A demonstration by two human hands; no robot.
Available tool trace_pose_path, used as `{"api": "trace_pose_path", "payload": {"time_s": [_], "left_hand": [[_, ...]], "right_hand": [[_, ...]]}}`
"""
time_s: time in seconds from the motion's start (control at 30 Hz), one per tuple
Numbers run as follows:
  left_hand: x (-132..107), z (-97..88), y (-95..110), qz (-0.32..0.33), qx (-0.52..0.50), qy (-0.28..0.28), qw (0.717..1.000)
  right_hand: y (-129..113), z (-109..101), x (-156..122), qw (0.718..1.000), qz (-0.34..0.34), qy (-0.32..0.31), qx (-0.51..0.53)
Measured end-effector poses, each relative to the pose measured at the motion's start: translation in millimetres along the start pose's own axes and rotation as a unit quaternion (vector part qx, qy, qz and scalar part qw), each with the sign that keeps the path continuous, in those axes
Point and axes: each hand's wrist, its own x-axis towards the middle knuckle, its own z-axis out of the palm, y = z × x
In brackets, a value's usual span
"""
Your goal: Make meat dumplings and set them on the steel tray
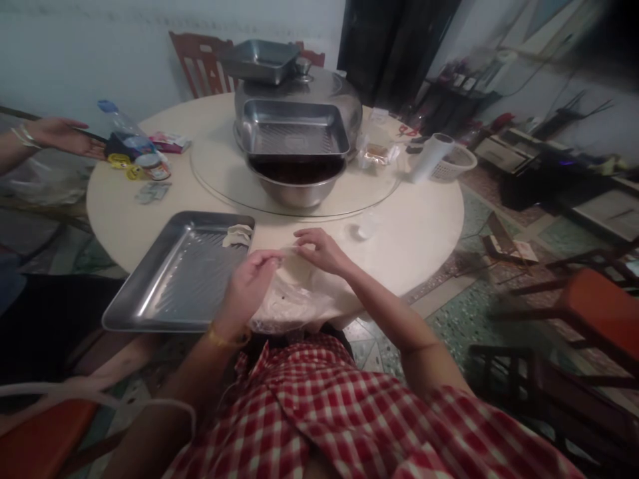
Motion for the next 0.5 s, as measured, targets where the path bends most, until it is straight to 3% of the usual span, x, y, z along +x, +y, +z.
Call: {"api": "trace_pose_path", "payload": {"time_s": [0.03,0.1,0.17,0.23,0.3,0.5], "left_hand": [[-5.3,1.0,4.6,-0.069,-0.115,0.017,0.991],[-13.0,6.0,12.0,-0.209,-0.290,0.019,0.934],[-13.8,12.9,15.4,-0.323,-0.383,0.001,0.865],[-8.1,18.7,15.1,-0.379,-0.426,-0.013,0.821],[0.8,21.1,12.7,-0.362,-0.448,-0.023,0.817],[13.2,13.8,10.6,-0.233,-0.444,-0.031,0.865]], "right_hand": [[-3.0,-4.4,7.1,1.000,0.010,-0.002,0.013],[-10.6,-13.0,20.6,1.000,0.016,-0.005,0.021],[-19.8,-19.9,31.6,1.000,0.014,-0.008,0.004],[-29.5,-24.1,37.6,1.000,0.007,-0.009,-0.028],[-38.6,-24.6,36.4,0.998,-0.021,-0.009,-0.065],[-56.9,-5.9,-12.1,0.968,-0.181,-0.008,-0.174]]}}
